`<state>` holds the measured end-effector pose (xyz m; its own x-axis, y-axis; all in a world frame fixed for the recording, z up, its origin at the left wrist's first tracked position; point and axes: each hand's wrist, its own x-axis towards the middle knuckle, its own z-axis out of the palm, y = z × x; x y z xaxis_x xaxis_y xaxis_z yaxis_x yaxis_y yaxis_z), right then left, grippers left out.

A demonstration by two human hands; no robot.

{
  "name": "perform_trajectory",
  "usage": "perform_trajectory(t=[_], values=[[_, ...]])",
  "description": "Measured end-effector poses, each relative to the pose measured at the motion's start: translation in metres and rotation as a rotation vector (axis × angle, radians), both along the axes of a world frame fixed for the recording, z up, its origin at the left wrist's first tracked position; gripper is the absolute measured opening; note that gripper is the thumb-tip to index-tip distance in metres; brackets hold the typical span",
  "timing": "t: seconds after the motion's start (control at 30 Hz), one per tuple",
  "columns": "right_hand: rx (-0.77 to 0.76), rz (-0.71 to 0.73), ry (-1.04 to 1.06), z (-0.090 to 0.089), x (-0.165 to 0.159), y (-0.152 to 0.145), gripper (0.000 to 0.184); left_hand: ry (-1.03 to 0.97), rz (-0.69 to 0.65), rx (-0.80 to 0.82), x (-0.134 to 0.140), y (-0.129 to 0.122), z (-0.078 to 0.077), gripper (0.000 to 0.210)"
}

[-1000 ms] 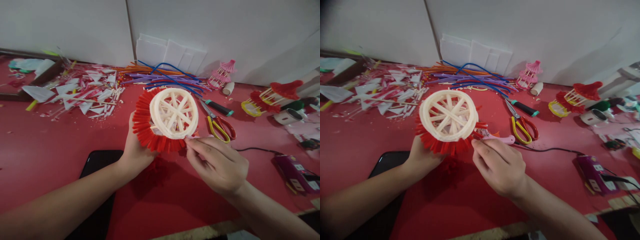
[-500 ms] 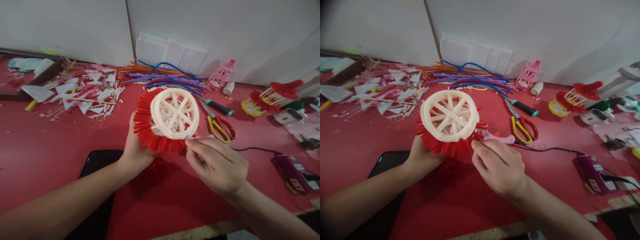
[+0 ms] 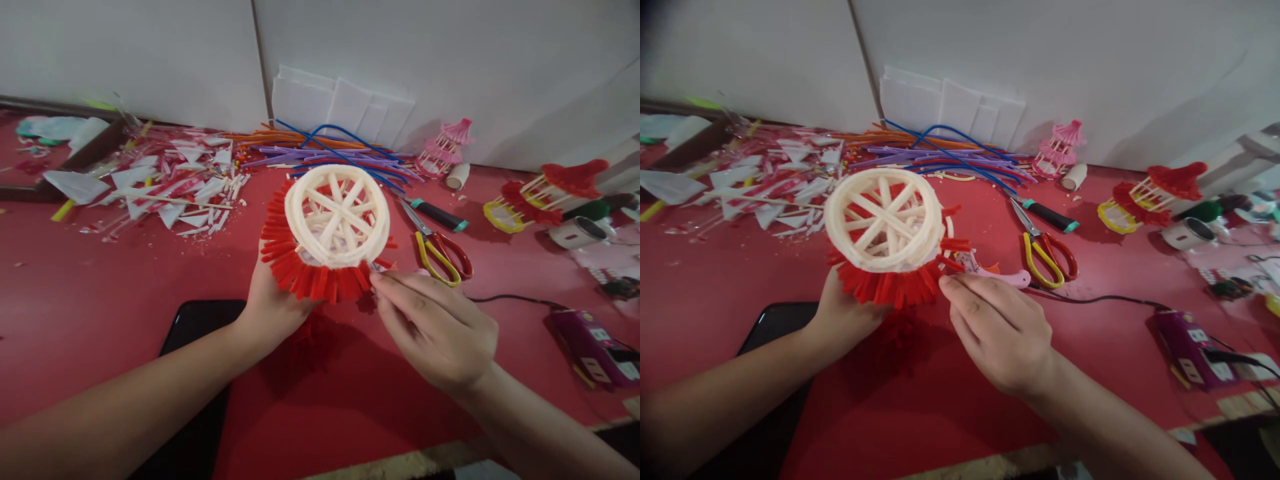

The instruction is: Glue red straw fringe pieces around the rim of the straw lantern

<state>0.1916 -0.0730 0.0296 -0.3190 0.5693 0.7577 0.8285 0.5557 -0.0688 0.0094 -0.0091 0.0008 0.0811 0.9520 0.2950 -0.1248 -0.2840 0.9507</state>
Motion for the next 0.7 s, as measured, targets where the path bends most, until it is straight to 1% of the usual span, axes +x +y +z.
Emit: perform_trajectory(t=[0.1, 0.17, 0.27, 0.37, 0.43, 0.47, 0.53, 0.63, 0.7], values=[[0.005, -0.005, 0.009, 0.000, 0.000, -0.001, 0.026, -0.017, -0.102, -0.024, 0.001, 0.001, 0.002, 0.054], [0.000, -0.003, 0.007, 0.000, -0.001, -0.001, 0.025, -0.016, -0.129, -0.013, 0.002, 0.001, 0.004, 0.048], [-0.023, 0.008, 0.011, -0.001, -0.001, -0.001, 0.026, -0.024, -0.137, 0.003, 0.002, 0.000, 0.003, 0.039], [-0.086, 0.040, 0.116, -0.004, -0.002, 0.002, 0.026, -0.054, -0.131, -0.013, 0.003, 0.000, 0.002, 0.036], [-0.155, 0.054, 0.161, -0.008, -0.002, 0.005, 0.021, -0.065, -0.084, -0.017, 0.004, 0.001, 0.003, 0.038], [-0.196, 0.054, 0.135, -0.010, -0.002, 0.007, 0.017, -0.064, -0.042, -0.017, 0.005, 0.002, 0.003, 0.040], [-0.299, 0.042, -0.005, -0.015, -0.003, 0.011, 0.011, -0.050, 0.038, -0.031, 0.006, 0.004, 0.004, 0.048], [-0.399, 0.030, -0.219, -0.025, -0.005, 0.016, 0.019, -0.045, 0.088, -0.094, 0.007, 0.004, 0.004, 0.058], [-0.411, 0.044, -0.288, -0.031, -0.007, 0.018, 0.023, -0.051, 0.085, -0.136, 0.007, 0.003, 0.003, 0.061]])
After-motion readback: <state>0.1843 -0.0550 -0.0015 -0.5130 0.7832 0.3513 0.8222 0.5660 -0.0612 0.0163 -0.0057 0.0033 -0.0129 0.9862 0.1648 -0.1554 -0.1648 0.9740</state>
